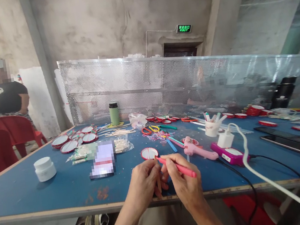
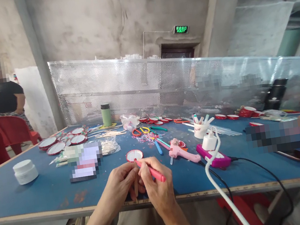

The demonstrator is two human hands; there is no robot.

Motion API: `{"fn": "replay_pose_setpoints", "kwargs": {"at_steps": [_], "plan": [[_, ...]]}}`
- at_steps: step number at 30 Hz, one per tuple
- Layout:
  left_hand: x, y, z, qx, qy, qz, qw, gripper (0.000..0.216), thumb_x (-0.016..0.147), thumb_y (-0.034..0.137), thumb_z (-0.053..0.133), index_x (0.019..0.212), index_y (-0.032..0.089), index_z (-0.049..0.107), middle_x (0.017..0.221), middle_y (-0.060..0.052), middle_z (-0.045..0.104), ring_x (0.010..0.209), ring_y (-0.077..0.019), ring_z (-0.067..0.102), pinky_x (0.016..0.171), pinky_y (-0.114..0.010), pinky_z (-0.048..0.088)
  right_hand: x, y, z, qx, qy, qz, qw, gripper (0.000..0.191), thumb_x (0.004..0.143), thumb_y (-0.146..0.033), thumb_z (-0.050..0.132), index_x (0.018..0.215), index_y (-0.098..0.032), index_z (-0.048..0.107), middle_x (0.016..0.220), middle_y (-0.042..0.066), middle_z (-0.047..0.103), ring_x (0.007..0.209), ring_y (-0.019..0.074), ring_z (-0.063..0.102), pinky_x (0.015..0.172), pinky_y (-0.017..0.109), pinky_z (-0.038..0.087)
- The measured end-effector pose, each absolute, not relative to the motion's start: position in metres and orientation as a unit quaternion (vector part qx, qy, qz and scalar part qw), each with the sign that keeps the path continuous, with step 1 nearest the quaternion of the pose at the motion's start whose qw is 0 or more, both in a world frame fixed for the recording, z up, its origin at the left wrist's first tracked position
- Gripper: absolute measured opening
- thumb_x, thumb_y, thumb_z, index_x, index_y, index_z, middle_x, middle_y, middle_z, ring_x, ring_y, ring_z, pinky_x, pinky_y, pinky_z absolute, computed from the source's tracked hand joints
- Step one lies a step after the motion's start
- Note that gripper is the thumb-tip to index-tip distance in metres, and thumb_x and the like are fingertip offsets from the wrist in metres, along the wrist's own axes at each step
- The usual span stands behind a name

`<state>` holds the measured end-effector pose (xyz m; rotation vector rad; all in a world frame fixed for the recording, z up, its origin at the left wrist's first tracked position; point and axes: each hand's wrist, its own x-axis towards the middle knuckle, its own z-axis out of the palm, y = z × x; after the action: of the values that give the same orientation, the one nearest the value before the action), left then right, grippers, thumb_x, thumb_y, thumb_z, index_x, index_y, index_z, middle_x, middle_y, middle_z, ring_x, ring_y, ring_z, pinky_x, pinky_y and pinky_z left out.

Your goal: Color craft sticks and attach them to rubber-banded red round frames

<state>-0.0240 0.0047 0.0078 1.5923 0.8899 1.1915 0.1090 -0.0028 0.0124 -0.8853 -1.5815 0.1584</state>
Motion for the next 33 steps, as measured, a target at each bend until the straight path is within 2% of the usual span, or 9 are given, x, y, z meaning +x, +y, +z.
{"fn": "replay_pose_setpoints", "kwargs": {"at_steps": [7, 13, 18, 33], "plan": [[-0.0245, 0.0048, 0.0083, 0.646, 0.360, 0.488, 0.464, 0.033, 0.094, 0.041, 0.047, 0.070, 0.019, 0.055, 0.056, 0.001, 0.065, 0.038, -0.0105, 0.056, 0.039, -0.017, 0.040, 0.1089, -0.0033, 0.0137, -0.381, -0.688, 0.059, 0.615, 0.025, 0.099, -0.028, 0.048, 0.086, -0.018, 0.066, 0.063, -0.002, 0.065, 0.048, 0.0107, 0.062, 0.051, 0.020, 0.050], [-0.0237, 0.0068, 0.0042, 0.637, 0.352, 0.492, 0.477, 0.033, 0.094, 0.043, 0.048, 0.073, 0.019, 0.057, 0.055, 0.001, 0.063, 0.044, -0.0134, 0.062, 0.042, -0.019, 0.045, 0.1096, -0.0026, 0.0118, -0.384, -0.686, 0.044, 0.617, 0.025, 0.099, -0.028, 0.048, 0.085, -0.018, 0.066, 0.063, -0.002, 0.066, 0.049, 0.0107, 0.062, 0.052, 0.020, 0.051], [-0.0241, 0.0051, 0.0070, 0.640, 0.355, 0.491, 0.473, 0.034, 0.093, 0.043, 0.048, 0.072, 0.018, 0.058, 0.056, 0.001, 0.064, 0.041, -0.0115, 0.059, 0.041, -0.018, 0.044, 0.1099, -0.0024, 0.0113, -0.390, -0.683, 0.054, 0.615, 0.026, 0.099, -0.030, 0.048, 0.085, -0.018, 0.066, 0.062, -0.002, 0.065, 0.049, 0.0111, 0.061, 0.051, 0.021, 0.050], [-0.0232, 0.0059, 0.0091, 0.630, 0.349, 0.492, 0.490, 0.035, 0.091, 0.046, 0.051, 0.069, 0.020, 0.051, 0.058, 0.001, 0.063, 0.042, -0.0112, 0.058, 0.038, -0.018, 0.043, 0.1092, -0.0032, 0.0115, -0.393, -0.675, 0.072, 0.620, 0.026, 0.099, -0.032, 0.048, 0.084, -0.018, 0.065, 0.061, -0.002, 0.063, 0.047, 0.0113, 0.061, 0.049, 0.021, 0.050]]}}
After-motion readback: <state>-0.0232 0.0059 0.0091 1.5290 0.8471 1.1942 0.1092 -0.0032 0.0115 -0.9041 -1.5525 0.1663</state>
